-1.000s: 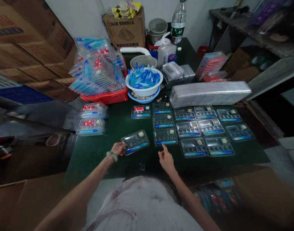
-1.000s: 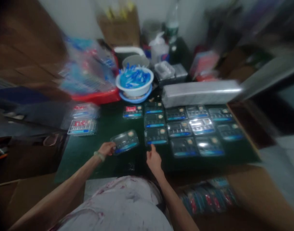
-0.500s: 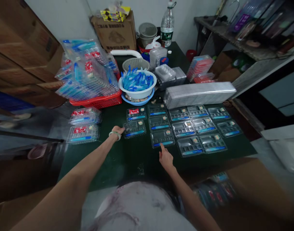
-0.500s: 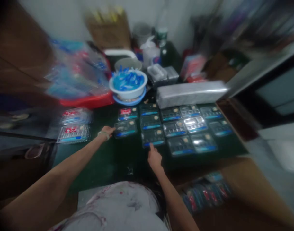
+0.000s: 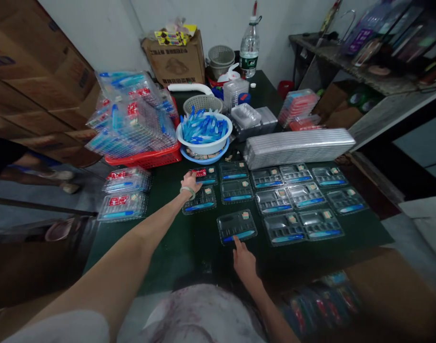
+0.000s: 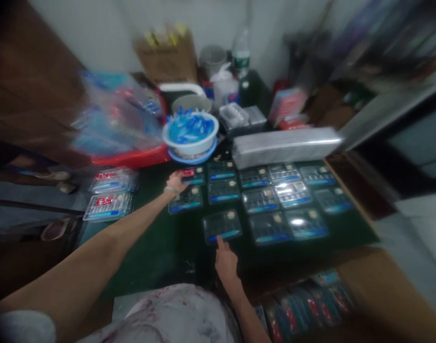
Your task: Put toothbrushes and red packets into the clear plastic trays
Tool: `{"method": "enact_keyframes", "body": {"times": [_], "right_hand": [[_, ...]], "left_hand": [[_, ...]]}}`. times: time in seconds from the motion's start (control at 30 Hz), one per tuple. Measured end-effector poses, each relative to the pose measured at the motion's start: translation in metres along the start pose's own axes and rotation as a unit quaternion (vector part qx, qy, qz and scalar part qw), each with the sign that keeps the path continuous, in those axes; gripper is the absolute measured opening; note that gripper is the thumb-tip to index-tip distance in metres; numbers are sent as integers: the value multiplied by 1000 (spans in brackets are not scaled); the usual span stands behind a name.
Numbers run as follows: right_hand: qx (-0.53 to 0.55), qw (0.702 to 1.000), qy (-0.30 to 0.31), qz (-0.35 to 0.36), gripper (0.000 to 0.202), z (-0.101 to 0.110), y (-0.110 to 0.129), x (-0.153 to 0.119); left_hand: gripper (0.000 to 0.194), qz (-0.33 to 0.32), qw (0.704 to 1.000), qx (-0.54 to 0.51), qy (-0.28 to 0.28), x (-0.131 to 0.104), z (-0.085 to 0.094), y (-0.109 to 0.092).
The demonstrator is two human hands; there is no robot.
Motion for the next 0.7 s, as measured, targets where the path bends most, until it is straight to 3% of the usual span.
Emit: {"method": "enact_keyframes", "body": {"times": [0.2, 0.37, 0.7], "right_hand": [[37, 999, -7, 0, 48, -3, -2, 1], [77, 997, -23, 7, 45, -6, -8, 6], [133, 989, -63, 32, 40, -8, -14, 12]], "left_hand": [[81, -71, 992, 67, 73, 33, -1, -18], [88, -115, 977, 118, 132, 53, 3, -29], [104, -160, 953, 177, 186, 59, -3, -27]]}}
Point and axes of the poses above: each hand's wrist, its own x-axis towards the middle knuckle, its own z-axis out of the back of the hand, y = z × x, the point moved 2 cm from there along x, towards the middle knuckle, and after that the axes turned 2 degrees about -x, right-handed, at the moved point
